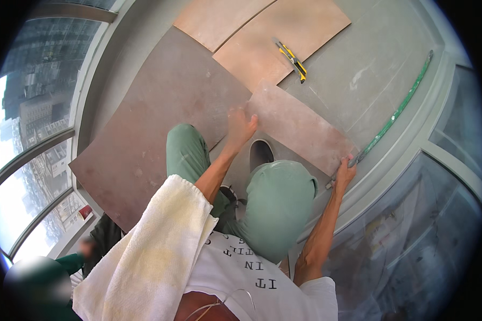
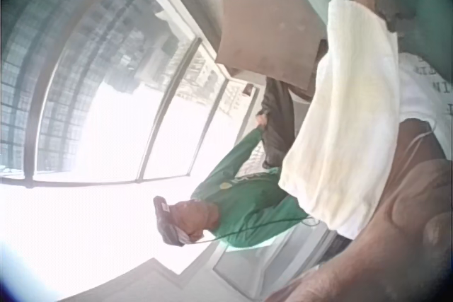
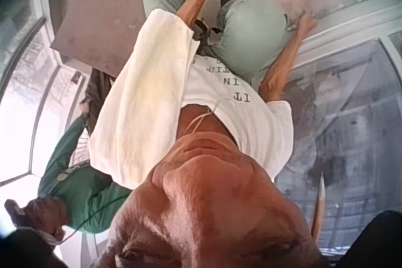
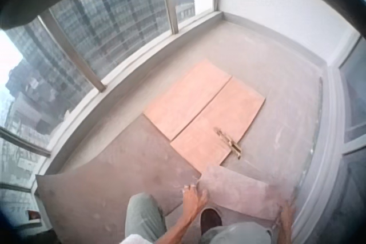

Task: The person marks a large sheet of pink material with a pencil and then uses a utility knife to cut it into smaller rectangular pieces. The person kneels on the floor, aligns the material, and makes precise cuts along marked lines.

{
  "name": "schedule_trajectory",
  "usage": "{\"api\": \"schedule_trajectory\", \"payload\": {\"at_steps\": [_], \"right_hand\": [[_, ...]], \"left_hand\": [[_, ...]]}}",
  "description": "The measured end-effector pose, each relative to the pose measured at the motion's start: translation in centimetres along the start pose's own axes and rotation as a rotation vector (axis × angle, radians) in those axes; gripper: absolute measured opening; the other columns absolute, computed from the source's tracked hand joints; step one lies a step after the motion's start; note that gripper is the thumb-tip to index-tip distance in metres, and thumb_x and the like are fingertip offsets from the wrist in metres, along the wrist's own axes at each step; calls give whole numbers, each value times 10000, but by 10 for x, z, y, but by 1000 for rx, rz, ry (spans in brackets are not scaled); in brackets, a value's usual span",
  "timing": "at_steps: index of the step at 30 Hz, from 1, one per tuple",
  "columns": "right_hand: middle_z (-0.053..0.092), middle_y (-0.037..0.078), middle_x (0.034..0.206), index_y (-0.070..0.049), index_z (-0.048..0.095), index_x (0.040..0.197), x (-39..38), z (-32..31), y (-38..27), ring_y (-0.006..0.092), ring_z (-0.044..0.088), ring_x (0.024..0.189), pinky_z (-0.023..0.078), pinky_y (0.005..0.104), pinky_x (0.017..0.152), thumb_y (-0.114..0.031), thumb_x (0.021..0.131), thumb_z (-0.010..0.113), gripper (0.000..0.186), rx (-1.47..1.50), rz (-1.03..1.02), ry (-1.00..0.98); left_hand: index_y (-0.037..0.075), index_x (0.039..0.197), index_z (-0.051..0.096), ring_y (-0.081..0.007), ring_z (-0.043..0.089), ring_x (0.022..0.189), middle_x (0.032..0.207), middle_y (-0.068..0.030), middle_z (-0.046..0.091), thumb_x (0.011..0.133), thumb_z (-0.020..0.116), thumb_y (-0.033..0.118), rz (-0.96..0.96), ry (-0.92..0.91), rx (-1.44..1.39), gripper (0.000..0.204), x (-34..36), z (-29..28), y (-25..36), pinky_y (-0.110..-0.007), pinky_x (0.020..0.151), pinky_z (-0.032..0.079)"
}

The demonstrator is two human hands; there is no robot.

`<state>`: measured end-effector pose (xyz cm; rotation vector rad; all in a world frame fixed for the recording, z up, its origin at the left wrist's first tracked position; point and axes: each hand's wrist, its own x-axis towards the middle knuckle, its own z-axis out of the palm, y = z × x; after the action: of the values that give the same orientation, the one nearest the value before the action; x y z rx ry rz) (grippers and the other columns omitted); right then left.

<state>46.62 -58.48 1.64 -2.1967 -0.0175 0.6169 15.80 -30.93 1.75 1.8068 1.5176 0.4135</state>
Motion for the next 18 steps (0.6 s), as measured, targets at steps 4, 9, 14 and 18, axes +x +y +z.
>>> {"api": "schedule_trajectory", "payload": {"at_steps": [4, 9, 14, 18], "right_hand": [[584, 180, 1281, 25, 541, 1336, -84, 100, -65, 243, 599, 1131, 554, 335, 810, -125, 924, 598, 442, 232, 122, -288], [545, 190, 1331, 16, 459, 1403, -137, 239, -91, 264, 591, 1154, 555, 385, 872, -132, 913, 620, 537, 428, 218, -712], [554, 169, 1347, 30, 435, 1419, -172, 315, -86, 268, 598, 1167, 538, 389, 907, -124, 903, 621, 571, 467, 283, -887], [575, 175, 1344, 46, 436, 1414, -182, 342, -95, 273, 610, 1185, 526, 361, 939, -131, 902, 612, 570, 359, 203, -912]], "left_hand": [[11, 1286, 582, -473, 500, 1142, 1227, -325, 522, 817, 668, 256, -123, 202, 122, 536, 68, -104, -47, -532, 998, 433], [49, 1302, 582, -474, 539, 1162, 1277, -330, 502, 772, 656, 259, -224, 300, 151, 575, 173, -218, -142, -507, 994, 461], [33, 1352, 539, -414, 552, 1193, 1351, -307, 463, 774, 712, 316, -282, 152, 217, 666, 249, -266, -161, -452, 994, 479], [-1, 1401, 478, -370, 557, 1202, 1398, -284, 430, 766, 789, 393, -299, 36, 312, 809, 293, -270, -183, -424, 985, 495]]}}
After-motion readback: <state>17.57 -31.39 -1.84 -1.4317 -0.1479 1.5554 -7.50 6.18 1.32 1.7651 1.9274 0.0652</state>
